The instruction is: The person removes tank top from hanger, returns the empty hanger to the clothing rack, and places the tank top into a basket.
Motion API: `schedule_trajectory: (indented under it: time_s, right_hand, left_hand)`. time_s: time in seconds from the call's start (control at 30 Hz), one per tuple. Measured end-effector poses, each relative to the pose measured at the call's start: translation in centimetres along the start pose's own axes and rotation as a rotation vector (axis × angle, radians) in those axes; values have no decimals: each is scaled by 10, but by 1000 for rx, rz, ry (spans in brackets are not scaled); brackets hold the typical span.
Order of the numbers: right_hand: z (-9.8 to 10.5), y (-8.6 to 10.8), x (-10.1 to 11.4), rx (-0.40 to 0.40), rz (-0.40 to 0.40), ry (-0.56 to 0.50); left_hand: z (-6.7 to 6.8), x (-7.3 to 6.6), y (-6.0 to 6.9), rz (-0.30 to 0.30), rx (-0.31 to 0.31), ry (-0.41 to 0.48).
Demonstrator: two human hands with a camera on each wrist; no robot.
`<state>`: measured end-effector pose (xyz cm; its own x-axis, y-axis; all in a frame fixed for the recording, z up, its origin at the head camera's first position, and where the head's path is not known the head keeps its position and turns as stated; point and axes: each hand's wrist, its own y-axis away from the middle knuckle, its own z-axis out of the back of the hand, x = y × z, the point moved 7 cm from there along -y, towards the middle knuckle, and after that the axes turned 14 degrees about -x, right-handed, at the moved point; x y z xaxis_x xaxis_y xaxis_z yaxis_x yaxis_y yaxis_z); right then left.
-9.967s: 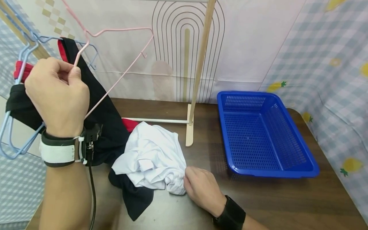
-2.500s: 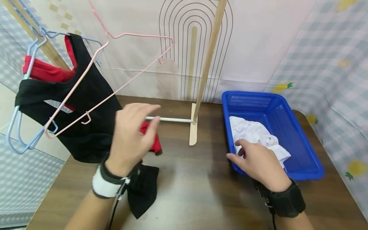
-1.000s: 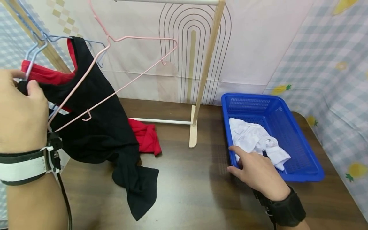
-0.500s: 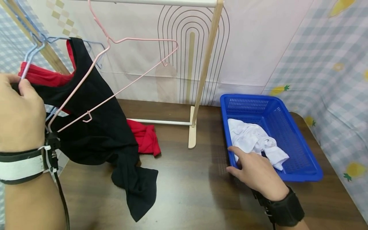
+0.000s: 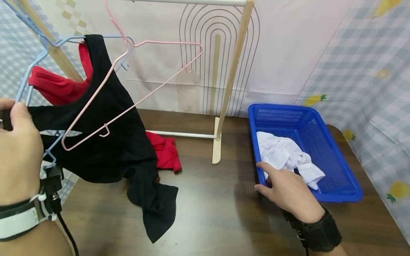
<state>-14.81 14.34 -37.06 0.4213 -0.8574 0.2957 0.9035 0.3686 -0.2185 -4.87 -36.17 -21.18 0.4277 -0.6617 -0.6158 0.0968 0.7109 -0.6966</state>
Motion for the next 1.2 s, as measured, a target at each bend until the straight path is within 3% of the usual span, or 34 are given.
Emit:
schedule_trajectory:
  time_s: [0.17, 0.27, 0.43, 0.53, 0.8, 0.93, 1.13, 1.2]
  right_hand:
    - [-1, 0, 0, 14, -9, -2]
    - [-1, 1, 0, 21, -14, 0]
    - [-3, 1, -1, 28, -18, -2]
    - [-3, 1, -1, 18, -12, -1]
    - [-2, 0, -1, 14, -6, 0]
    - [-2, 0, -2, 22, -10, -4]
    - [-3, 0, -3, 28, -11, -3]
    - [-3, 0, -2, 26, -7, -3]
  left_hand:
    - [18, 12, 17, -36, -30, 25]
    - [27, 18, 30, -37, -2, 49]
    - [37, 27, 53, -94, 49, 117]
    - [44, 36, 66, -130, 35, 150]
    - [63, 68, 94, -158, 7, 178]
    - [64, 81, 103, -141, -1, 148]
    - [62, 86, 111, -182, 29, 97]
    - [62, 88, 113, -163, 23, 87]
